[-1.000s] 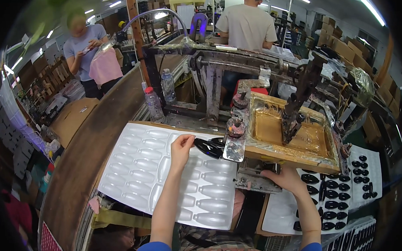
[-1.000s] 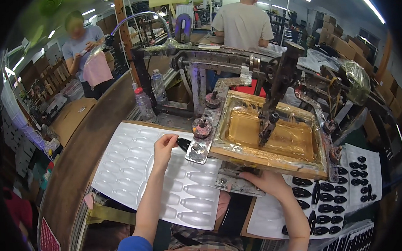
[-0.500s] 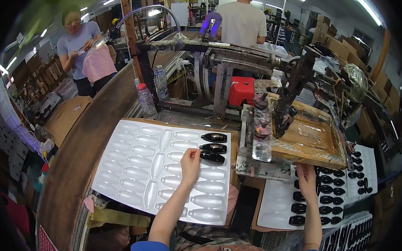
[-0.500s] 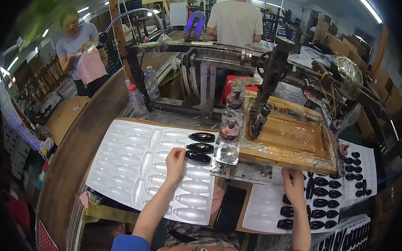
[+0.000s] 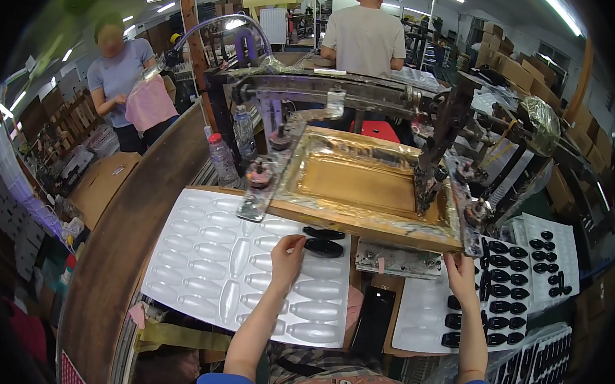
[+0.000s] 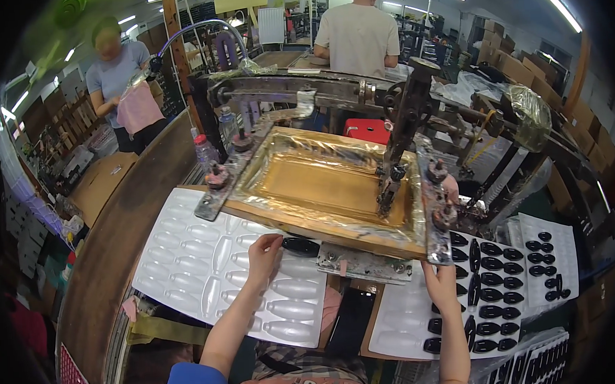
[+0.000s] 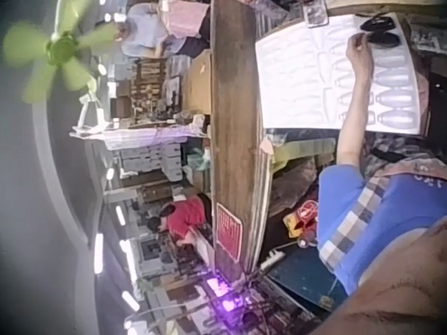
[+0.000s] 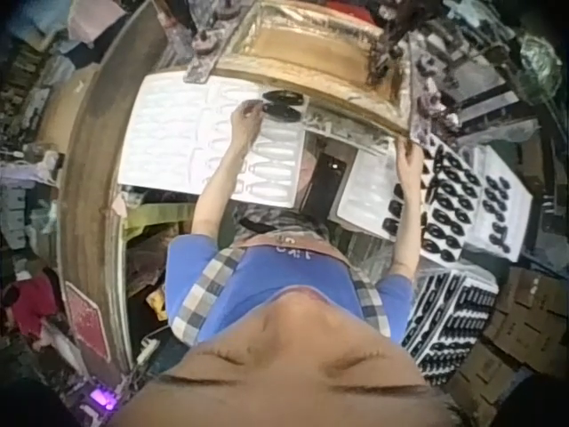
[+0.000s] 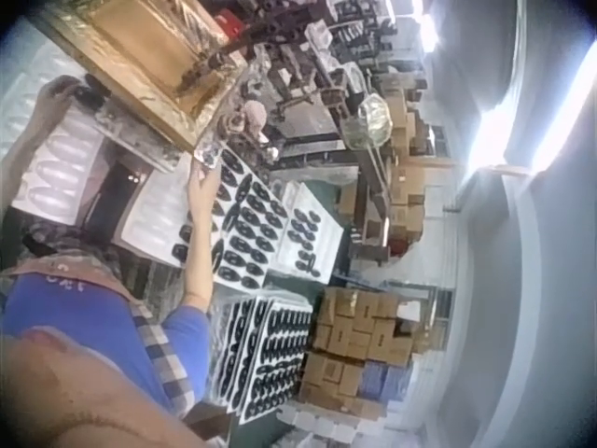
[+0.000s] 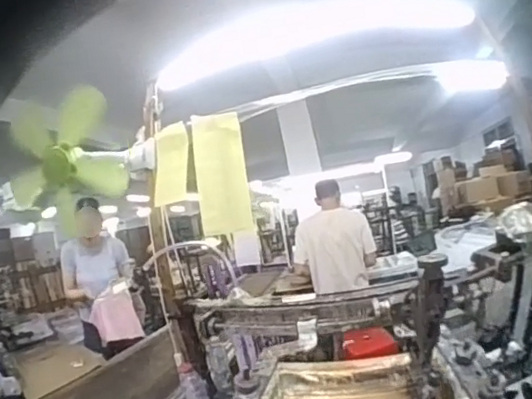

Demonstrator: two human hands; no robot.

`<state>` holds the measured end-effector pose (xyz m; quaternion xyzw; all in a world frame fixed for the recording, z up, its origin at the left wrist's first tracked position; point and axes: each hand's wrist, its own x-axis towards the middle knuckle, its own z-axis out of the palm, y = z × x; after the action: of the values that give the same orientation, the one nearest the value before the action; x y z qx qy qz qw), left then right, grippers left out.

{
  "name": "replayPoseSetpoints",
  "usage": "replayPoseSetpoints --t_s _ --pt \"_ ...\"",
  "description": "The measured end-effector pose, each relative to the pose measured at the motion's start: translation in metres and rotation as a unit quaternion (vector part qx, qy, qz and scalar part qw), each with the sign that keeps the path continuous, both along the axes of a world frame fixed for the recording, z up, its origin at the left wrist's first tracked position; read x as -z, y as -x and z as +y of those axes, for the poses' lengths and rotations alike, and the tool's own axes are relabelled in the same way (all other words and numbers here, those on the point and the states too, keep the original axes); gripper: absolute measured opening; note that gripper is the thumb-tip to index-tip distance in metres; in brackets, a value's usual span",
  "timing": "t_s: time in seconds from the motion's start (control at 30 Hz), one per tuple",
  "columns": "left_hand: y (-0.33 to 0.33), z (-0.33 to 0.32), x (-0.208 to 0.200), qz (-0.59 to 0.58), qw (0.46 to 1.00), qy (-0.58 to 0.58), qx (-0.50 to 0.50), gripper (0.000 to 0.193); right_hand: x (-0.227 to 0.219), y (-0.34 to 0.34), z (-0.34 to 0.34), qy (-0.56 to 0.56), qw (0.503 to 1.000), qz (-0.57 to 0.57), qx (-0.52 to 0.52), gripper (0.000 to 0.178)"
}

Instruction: Manually screen printing logos onto plastic hair clips using a screen printing jig.

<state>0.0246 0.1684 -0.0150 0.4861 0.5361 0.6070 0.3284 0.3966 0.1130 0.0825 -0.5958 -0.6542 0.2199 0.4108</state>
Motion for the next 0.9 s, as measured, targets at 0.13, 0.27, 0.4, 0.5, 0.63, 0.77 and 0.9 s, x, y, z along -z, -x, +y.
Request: replayPoseSetpoints --t_s 0.13,0.27,0.4,0.5,0.63,0.77,0.9 --pt "-0.006 0.001 -0.018 0.069 0.996 0.052 -0.011 0.020 0.005 -0.004 -0.002 -0.008 0.998 0.058 -0.008 0.036" --pt "-0.007 0.007 -0.016 0.194 0.979 0.025 -0.057 0.030 0.002 -0.008 -0.006 -0.008 0.999 0.047 -0.002 0.024" --pt "-0.006 0.008 -0.009 0.275 0.957 0.003 -0.089 0.034 0.010 -0.012 -0.006 -0.036 0.999 0.023 0.004 0.022" --pt "-0.005 0.009 -0.008 0.332 0.939 0.030 -0.086 0.032 0.003 -0.008 -0.006 -0.019 1.000 0.013 -0.003 0.023" --pt "-0.001 0.014 0.003 0.397 0.909 -0.059 -0.110 0.029 0.039 -0.024 0.023 -0.043 0.999 -0.013 0.002 0.025" --pt "-0.005 0.017 0.002 0.360 0.926 -0.036 -0.108 0.028 0.064 -0.039 0.050 -0.064 0.979 -0.195 0.004 0.026" --pt "0.008 0.016 0.011 0.342 0.933 -0.018 -0.110 0.028 0.062 -0.015 0.059 -0.064 0.933 -0.354 -0.015 0.035"
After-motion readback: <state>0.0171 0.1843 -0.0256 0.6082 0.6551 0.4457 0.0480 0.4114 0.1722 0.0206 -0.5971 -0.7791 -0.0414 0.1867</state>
